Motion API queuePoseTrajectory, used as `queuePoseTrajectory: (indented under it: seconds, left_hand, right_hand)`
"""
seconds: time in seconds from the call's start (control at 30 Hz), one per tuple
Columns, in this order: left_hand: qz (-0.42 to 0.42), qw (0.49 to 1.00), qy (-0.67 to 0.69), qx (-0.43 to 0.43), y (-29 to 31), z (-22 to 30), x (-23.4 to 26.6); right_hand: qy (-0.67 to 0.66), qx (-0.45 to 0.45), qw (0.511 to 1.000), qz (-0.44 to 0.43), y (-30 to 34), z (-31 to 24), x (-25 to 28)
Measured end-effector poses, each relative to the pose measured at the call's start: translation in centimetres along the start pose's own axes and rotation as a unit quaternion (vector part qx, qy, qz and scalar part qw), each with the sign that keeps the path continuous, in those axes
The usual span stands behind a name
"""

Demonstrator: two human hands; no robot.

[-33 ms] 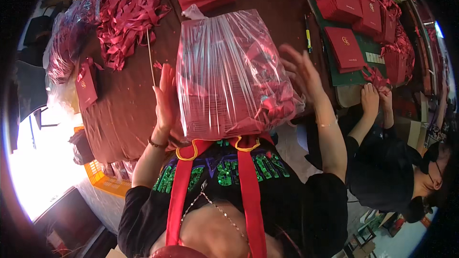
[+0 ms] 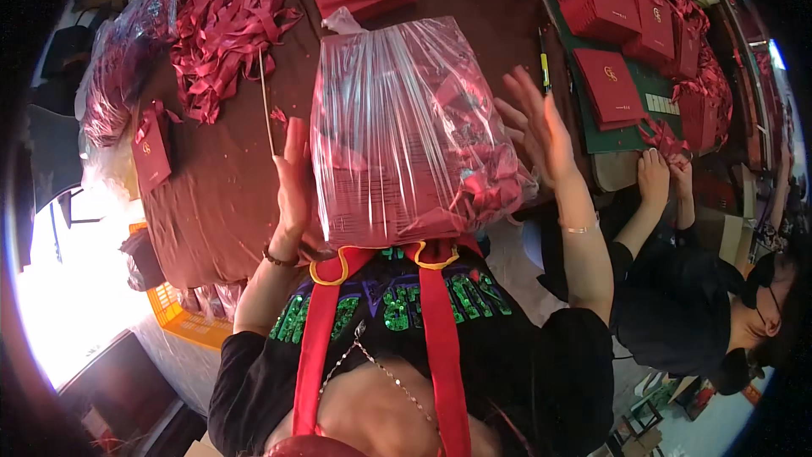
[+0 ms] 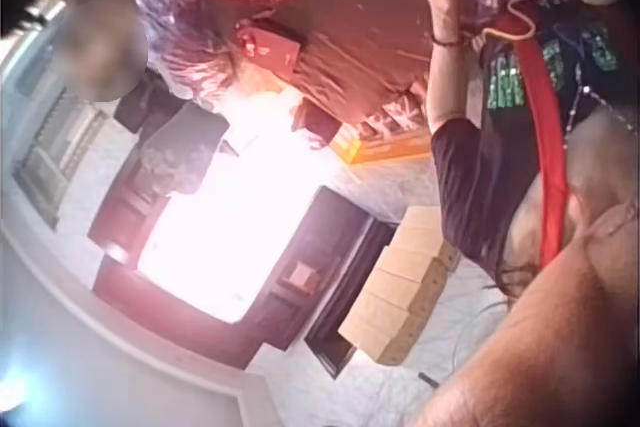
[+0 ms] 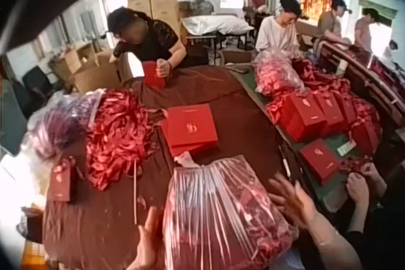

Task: Packaging red gift boxes into plastic bags and attaching decorative ribbons.

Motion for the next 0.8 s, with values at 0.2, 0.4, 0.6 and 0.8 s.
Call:
queuePoseTrajectory:
  seconds: [0.2,0.4,0.6,0.8]
  left_hand:
    - [-0.005,0.991,0.067,0.117,0.2,-4.4,-1.6]
    - [-0.025,0.982,0.089,0.164,0.4,-4.4,-2.2]
    - [0.004,0.988,-0.142,0.055,-0.1,8.0,-0.1]
    - [0.02,0.838,-0.494,-0.232,-1.2,20.3,-4.2]
  right_hand:
    - [0.24,0.153,0.952,0.11,0.7,5.4,-4.5]
    - [-0.169,0.015,0.977,0.131,0.6,8.3,-4.0]
    - [0.004,0.267,0.96,0.088,-0.1,10.6,-0.2]
    - [-0.066,0.174,0.981,0.055,-5.2,10.7,-2.0]
Point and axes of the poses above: each hand's wrist, its own y-axis away from the middle knuckle, its own x-axis out of the back of the hand, z = x × y, the point moved 5 cm from there along -y, towards the middle knuckle, and after that the axes turned 13 degrees about -y, right-handed, at the moved point
